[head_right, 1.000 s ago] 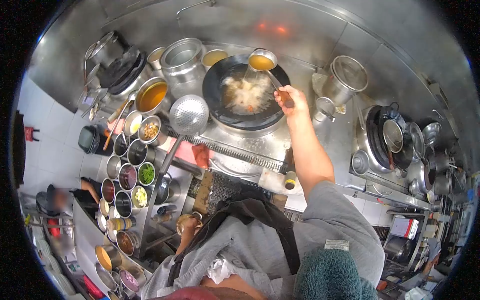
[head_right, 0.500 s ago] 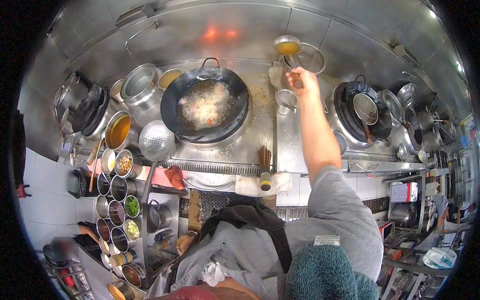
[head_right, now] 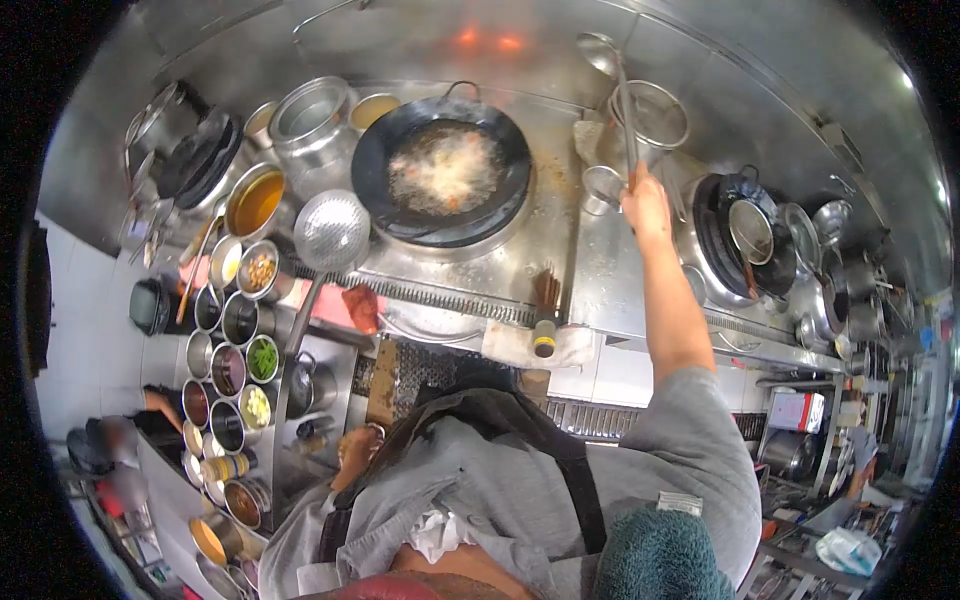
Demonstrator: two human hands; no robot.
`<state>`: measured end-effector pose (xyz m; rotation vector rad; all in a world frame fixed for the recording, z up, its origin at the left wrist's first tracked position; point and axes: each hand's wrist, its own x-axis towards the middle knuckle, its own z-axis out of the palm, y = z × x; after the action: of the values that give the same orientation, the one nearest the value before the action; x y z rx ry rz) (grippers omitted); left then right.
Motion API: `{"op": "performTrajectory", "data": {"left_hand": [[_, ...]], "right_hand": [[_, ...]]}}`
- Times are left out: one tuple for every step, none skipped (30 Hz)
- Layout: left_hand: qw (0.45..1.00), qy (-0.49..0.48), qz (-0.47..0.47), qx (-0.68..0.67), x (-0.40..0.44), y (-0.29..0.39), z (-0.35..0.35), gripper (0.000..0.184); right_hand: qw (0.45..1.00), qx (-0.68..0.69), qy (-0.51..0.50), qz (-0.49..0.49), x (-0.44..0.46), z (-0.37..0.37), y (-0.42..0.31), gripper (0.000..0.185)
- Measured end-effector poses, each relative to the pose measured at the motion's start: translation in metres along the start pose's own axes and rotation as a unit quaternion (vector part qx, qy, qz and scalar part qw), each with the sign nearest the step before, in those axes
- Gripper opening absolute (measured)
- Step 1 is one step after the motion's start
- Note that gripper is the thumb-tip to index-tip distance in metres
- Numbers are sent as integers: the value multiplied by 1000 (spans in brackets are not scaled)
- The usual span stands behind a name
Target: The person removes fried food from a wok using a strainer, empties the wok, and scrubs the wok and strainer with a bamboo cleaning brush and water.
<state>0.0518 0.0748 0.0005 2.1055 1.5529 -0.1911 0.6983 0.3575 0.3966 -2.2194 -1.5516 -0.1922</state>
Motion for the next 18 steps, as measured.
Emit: {"op": "performTrajectory", "data": {"left_hand": [[996,-77,-49,8,19,-37,55,22],[984,-152,-94,23,31,-33,49,27],[953,-154,-237,-108,34,-43,63,26],[914,-136,-310,-222,29,-42,64,26],[854,-95,-384,-339,23,-30,51,27],[782,-42,-448,-432,16,-13,29,27],[839,-145,-428,-302,2,45,-73,20],[837,-143,-432,-305,0,25,-43,20],[796,-100,-446,-396,-2,2,-2,22],[745,-55,-456,-483,-6,-12,22,28],[711,-50,-453,-536,-21,-1,2,26],[673,-62,-430,-598,-33,-25,33,25],[629,-77,-408,-657,-45,-46,59,26],[580,-95,-389,-709,-56,-62,77,27],[870,-57,-224,-435,-64,-37,64,28],[801,-96,-366,-464,-76,-44,103,27],[753,-101,-429,-489,-85,-35,104,27],[729,-107,-457,-498,-96,-28,109,26]], "right_hand": [[996,84,-29,11,-11,1,-18,58],[984,168,-58,23,-18,5,-35,58],[976,207,-67,-4,-23,14,-48,57],[965,224,-134,32,-19,36,-53,57],[976,189,-105,-31,-17,58,-61,57],[981,152,-74,-93,-17,73,-74,57],[980,154,-76,-97,-16,79,-93,57],[976,161,-130,-66,-16,83,-116,54],[968,166,-185,-35,-16,88,-134,51],[967,168,-189,-43,-15,97,-145,51],[956,178,-231,-16,-14,111,-156,44],[943,187,-275,9,-14,121,-167,37],[921,257,-292,35,-22,118,-177,25],[918,258,-300,29,-28,124,-181,25],[871,342,-345,67,-30,129,-179,22],[814,421,-385,106,-32,132,-180,19],[751,517,-375,168,-39,131,-184,12],[751,515,-377,166,-43,128,-186,12]]}}
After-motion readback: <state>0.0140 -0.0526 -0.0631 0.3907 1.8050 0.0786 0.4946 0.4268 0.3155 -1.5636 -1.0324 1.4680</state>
